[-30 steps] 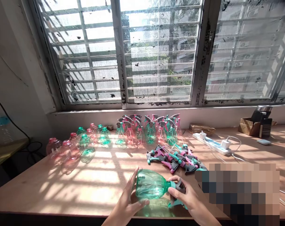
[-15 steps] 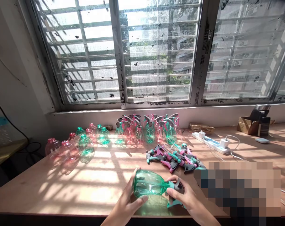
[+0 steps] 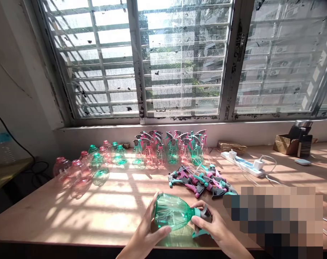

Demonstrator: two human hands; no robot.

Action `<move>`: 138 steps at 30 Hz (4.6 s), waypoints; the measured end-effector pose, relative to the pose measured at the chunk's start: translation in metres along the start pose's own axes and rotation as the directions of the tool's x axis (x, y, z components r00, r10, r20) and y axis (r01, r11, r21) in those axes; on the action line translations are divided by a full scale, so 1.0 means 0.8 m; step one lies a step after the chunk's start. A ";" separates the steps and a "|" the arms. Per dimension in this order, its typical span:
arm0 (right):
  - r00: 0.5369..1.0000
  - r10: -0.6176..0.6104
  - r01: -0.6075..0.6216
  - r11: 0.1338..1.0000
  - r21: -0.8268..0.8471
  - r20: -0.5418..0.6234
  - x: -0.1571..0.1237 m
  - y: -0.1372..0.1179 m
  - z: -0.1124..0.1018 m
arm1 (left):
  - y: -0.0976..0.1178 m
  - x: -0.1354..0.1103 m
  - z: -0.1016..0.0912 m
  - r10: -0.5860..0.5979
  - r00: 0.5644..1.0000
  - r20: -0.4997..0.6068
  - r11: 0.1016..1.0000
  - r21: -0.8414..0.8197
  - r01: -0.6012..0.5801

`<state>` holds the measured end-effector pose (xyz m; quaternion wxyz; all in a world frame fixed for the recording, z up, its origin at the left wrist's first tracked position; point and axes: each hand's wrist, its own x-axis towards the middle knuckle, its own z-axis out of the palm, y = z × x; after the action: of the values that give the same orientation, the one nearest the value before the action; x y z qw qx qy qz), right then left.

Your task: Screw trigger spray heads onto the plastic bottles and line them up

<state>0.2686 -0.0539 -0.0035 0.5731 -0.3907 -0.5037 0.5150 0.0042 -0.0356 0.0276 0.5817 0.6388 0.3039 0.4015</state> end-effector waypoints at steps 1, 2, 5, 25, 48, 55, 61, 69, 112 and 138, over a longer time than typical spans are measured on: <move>1.000 0.002 -0.002 1.000 0.008 -0.003 0.000 -0.001 0.000 | 0.001 0.000 0.001 0.003 1.000 0.012 1.000 -0.009 -0.003; 1.000 0.007 -0.007 1.000 0.023 -0.004 -0.001 -0.003 0.000 | 0.002 0.000 0.001 0.010 1.000 0.024 1.000 -0.024 -0.010; 0.999 0.034 -0.035 0.996 0.081 0.014 -0.003 -0.009 -0.001 | 0.005 0.000 0.005 0.038 0.999 0.030 0.998 -0.049 -0.037; 0.999 0.043 -0.044 0.998 0.041 0.014 -0.003 -0.010 0.000 | 0.010 -0.001 0.005 0.004 0.999 0.049 1.000 -0.012 -0.003; 1.000 0.010 -0.010 1.000 -0.014 -0.003 -0.003 -0.010 0.001 | 0.002 0.000 -0.002 0.002 1.000 0.005 0.998 -0.056 -0.002; 1.000 0.023 -0.022 0.999 0.030 -0.009 -0.001 -0.008 0.000 | 0.005 0.001 0.001 0.014 0.999 0.050 0.996 -0.087 -0.010; 1.000 -0.027 0.027 0.999 -0.021 -0.015 -0.001 0.000 0.001 | 0.006 0.001 0.001 0.024 1.000 0.019 0.994 -0.110 -0.022; 0.999 0.024 -0.024 1.000 0.009 -0.027 0.001 -0.001 -0.003 | 0.010 0.001 0.004 0.010 1.000 0.017 0.999 -0.042 -0.009; 1.000 0.026 -0.027 1.000 0.013 0.011 -0.002 -0.004 -0.001 | -0.001 0.002 0.001 0.059 0.998 -0.003 0.998 -0.030 -0.059; 1.000 -0.014 0.014 0.999 -0.036 0.007 -0.002 -0.003 -0.001 | 0.005 0.000 0.000 0.027 1.000 0.010 0.998 -0.058 -0.027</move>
<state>0.2698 -0.0559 -0.0018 0.5679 -0.3955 -0.5176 0.5031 0.0036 -0.0360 0.0312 0.5961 0.6280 0.2804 0.4143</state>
